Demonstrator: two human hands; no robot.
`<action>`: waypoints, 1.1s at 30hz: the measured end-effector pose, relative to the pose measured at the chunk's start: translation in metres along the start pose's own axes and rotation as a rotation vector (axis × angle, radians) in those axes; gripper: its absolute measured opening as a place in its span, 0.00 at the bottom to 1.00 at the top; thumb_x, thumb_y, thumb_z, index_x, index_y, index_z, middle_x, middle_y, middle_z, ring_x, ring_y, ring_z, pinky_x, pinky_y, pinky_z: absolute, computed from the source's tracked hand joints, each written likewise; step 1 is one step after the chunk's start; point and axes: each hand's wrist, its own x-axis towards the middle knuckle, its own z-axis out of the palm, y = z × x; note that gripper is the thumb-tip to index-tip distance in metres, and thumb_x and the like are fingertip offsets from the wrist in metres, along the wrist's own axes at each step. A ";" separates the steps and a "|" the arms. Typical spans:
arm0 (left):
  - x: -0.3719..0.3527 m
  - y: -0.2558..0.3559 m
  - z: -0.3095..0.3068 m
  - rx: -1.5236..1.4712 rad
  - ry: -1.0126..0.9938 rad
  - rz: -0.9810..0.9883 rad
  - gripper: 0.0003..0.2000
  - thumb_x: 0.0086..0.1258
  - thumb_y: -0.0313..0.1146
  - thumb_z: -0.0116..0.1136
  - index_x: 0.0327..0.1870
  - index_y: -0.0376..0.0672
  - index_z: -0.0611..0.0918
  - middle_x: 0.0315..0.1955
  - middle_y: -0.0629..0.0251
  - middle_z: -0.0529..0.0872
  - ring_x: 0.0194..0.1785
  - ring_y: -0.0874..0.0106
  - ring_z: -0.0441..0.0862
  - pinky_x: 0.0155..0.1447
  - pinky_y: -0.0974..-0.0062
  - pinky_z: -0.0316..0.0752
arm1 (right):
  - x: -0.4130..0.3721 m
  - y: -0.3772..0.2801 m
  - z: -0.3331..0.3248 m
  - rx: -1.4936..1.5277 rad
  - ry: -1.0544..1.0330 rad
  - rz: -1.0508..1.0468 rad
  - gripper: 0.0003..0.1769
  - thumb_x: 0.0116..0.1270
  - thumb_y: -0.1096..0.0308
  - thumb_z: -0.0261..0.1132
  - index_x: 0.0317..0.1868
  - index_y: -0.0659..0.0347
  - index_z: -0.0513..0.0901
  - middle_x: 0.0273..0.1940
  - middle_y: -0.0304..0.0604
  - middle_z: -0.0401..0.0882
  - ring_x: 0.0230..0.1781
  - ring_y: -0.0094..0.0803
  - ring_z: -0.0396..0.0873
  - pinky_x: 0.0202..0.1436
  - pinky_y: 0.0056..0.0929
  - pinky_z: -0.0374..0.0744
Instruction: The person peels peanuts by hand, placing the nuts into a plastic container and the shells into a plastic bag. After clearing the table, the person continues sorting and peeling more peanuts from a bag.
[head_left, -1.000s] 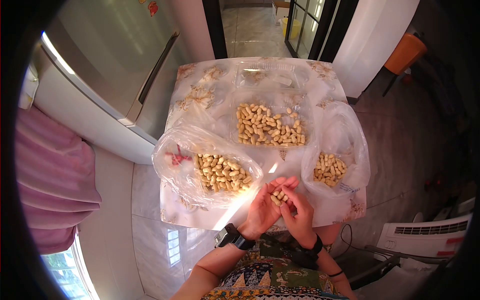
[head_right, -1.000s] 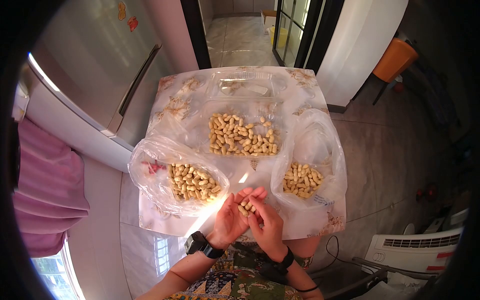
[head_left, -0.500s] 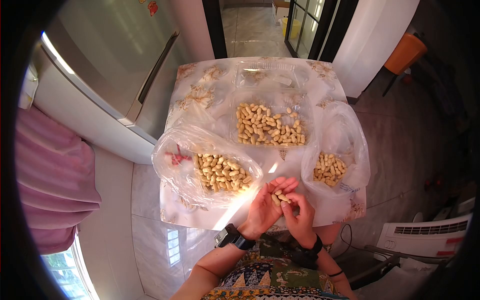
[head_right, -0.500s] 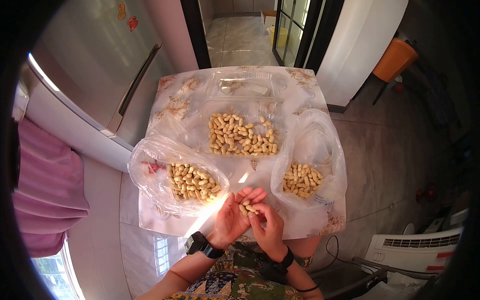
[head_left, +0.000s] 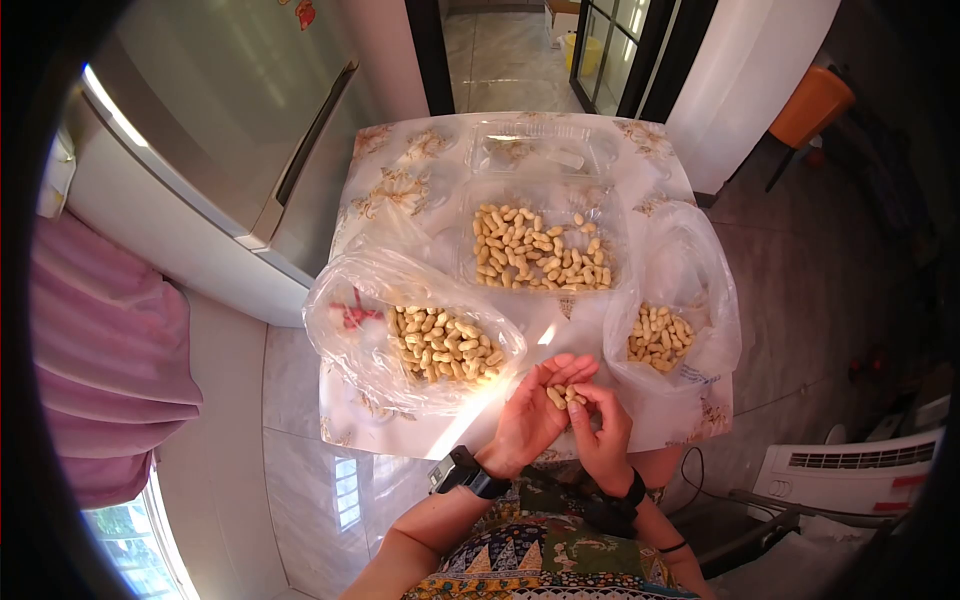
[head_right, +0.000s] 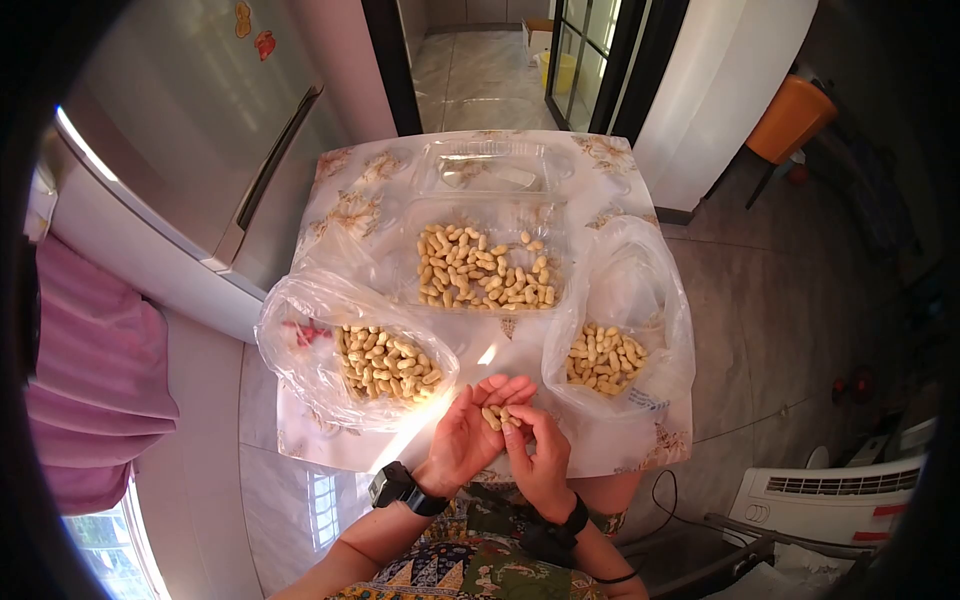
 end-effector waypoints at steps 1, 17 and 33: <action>0.000 0.000 0.001 0.014 0.008 0.001 0.24 0.79 0.49 0.42 0.65 0.40 0.71 0.68 0.52 0.69 0.74 0.56 0.61 0.76 0.54 0.55 | 0.001 -0.002 0.000 0.000 0.000 0.000 0.10 0.69 0.74 0.64 0.49 0.66 0.76 0.41 0.44 0.82 0.36 0.25 0.80 0.40 0.24 0.78; 0.002 -0.001 -0.001 0.025 -0.010 0.026 0.24 0.78 0.50 0.43 0.64 0.41 0.72 0.67 0.53 0.70 0.74 0.57 0.61 0.75 0.55 0.56 | -0.006 0.007 0.001 0.011 0.056 0.022 0.10 0.68 0.74 0.64 0.48 0.64 0.78 0.38 0.45 0.82 0.33 0.31 0.81 0.37 0.27 0.79; -0.001 0.002 0.006 0.012 -0.011 -0.014 0.24 0.79 0.50 0.41 0.65 0.41 0.71 0.70 0.53 0.66 0.76 0.58 0.58 0.76 0.56 0.55 | 0.004 -0.006 0.002 -0.036 0.000 0.028 0.16 0.61 0.80 0.67 0.50 0.63 0.80 0.41 0.43 0.76 0.34 0.28 0.79 0.35 0.23 0.78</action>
